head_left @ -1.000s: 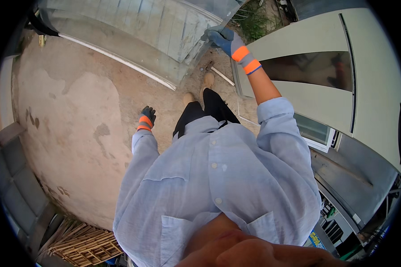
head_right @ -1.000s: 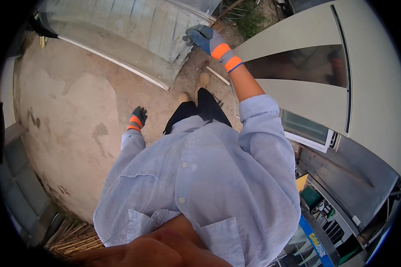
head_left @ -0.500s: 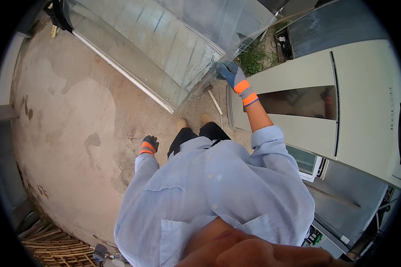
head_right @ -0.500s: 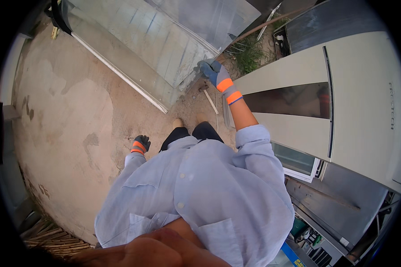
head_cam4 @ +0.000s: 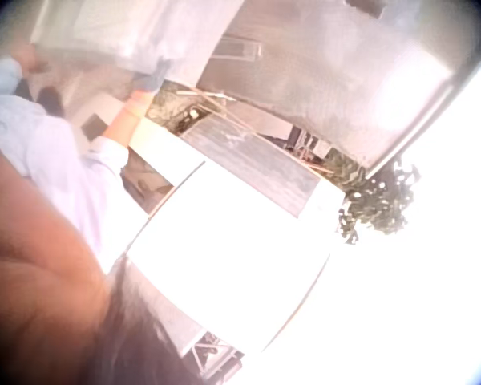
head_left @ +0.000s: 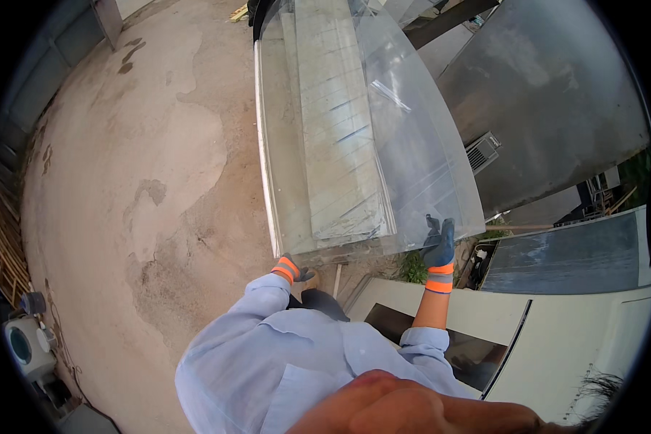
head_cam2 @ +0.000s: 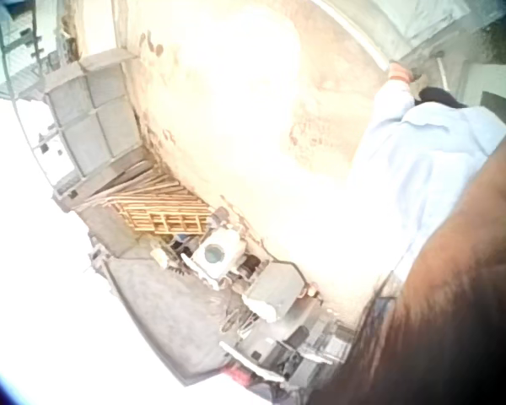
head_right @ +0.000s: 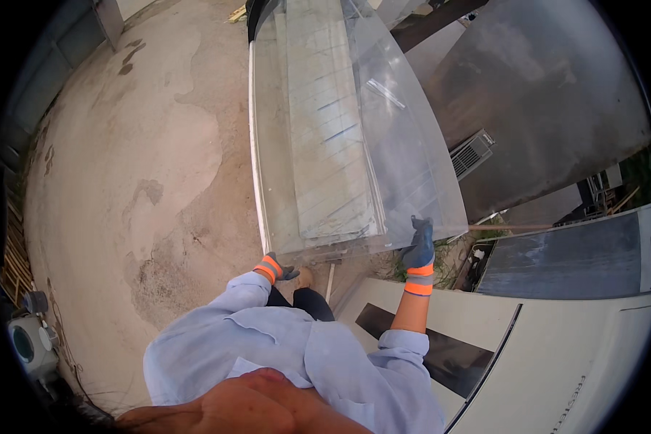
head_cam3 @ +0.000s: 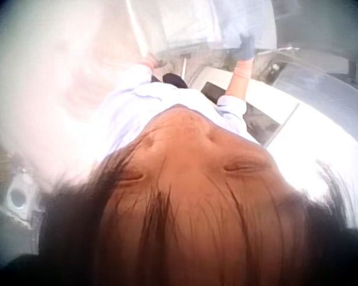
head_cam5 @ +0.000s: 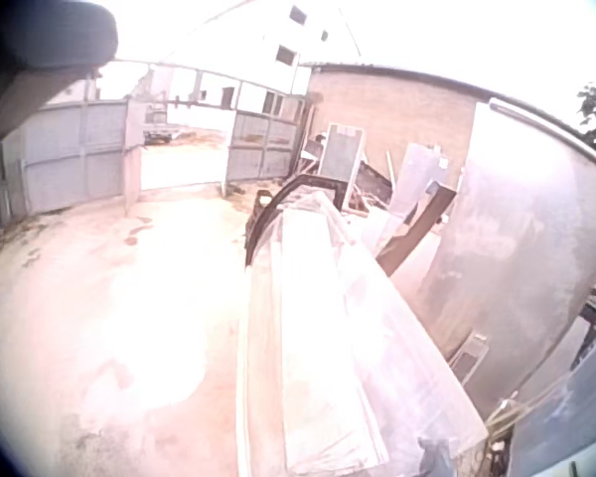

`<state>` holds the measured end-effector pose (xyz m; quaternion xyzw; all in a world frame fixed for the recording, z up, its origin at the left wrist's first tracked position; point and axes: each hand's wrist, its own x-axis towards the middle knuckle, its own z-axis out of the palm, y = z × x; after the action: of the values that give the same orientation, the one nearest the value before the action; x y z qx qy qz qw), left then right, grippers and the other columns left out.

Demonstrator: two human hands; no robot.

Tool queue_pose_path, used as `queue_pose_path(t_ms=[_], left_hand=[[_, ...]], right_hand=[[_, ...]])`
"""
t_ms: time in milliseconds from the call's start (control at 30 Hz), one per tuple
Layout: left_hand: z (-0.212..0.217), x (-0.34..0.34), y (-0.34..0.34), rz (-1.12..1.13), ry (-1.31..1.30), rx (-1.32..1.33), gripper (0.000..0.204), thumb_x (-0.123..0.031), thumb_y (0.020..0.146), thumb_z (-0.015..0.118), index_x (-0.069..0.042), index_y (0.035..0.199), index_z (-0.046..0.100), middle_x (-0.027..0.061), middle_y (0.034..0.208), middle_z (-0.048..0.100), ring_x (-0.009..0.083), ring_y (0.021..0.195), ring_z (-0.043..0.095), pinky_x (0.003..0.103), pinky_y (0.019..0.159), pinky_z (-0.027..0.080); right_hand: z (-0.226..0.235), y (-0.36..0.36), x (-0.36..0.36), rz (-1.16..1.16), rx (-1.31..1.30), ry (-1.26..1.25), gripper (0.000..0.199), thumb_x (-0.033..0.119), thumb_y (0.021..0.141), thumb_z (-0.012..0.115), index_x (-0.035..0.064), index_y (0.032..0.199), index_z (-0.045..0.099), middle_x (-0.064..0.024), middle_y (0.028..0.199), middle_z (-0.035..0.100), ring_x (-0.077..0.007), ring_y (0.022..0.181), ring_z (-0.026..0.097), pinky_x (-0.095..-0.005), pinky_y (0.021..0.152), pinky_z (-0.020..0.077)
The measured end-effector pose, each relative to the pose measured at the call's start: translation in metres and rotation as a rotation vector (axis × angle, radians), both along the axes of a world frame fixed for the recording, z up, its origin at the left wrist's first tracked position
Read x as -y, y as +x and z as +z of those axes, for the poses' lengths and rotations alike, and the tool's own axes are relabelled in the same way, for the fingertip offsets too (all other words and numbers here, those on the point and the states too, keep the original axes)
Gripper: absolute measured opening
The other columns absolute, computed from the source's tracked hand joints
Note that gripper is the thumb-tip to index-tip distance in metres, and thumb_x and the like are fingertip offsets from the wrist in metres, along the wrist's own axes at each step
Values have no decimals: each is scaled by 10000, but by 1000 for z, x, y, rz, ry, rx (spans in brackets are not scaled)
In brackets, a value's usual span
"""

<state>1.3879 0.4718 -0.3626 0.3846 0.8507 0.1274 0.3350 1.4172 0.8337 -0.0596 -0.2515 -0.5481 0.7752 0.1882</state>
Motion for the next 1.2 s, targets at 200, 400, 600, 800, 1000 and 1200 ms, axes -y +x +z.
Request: queue_pose_path(t_ms=[200,400,600,800,1000,1200], left_hand=[[24,-57,16,485,37,-234,331,-313,918,487,-119,1071,707,126,1012,737,331,982,695,451,810,551],[-50,-61,18,750,-176,-4,400,-376,946,451,-121,1139,690,124,1197,696,299,1067,670,418,894,527],[-71,-44,16,406,-281,-27,420,-412,985,417,-139,1158,685,88,1167,707,281,1032,670,383,911,520],[-98,-38,13,421,-270,-38,391,-398,974,437,-135,1128,682,110,1146,701,301,1045,658,395,913,516],[-165,-58,20,591,-227,-83,362,-383,962,457,-131,1097,679,133,1125,696,321,1058,646,406,915,512],[-205,-72,35,795,-182,-190,334,-368,951,477,-127,1067,676,155,1104,691,340,1072,634,417,916,508]], right_hand=[[-30,5,-55,136,73,342,438,369,1062,463,3,1279,567,-109,1201,606,-212,1123,575,-371,1025,453],[-15,-4,-48,-18,-7,326,371,322,1010,609,-11,1169,641,-88,1020,634,-172,813,602,-322,794,551],[-10,1,-60,239,-52,1000,372,29,968,557,-65,1327,573,-216,1280,631,-284,1012,656,-356,836,554],[16,2,-28,261,-65,814,442,-73,903,494,-70,1339,570,-264,1318,615,-372,1161,640,-402,886,549],[36,-6,-16,232,-173,965,359,-11,959,481,-76,1289,603,-262,1188,667,-348,1031,669,-397,810,551],[40,-9,-10,173,-96,863,293,109,1028,510,-83,1209,638,-150,929,691,-201,695,616,-330,620,505]])
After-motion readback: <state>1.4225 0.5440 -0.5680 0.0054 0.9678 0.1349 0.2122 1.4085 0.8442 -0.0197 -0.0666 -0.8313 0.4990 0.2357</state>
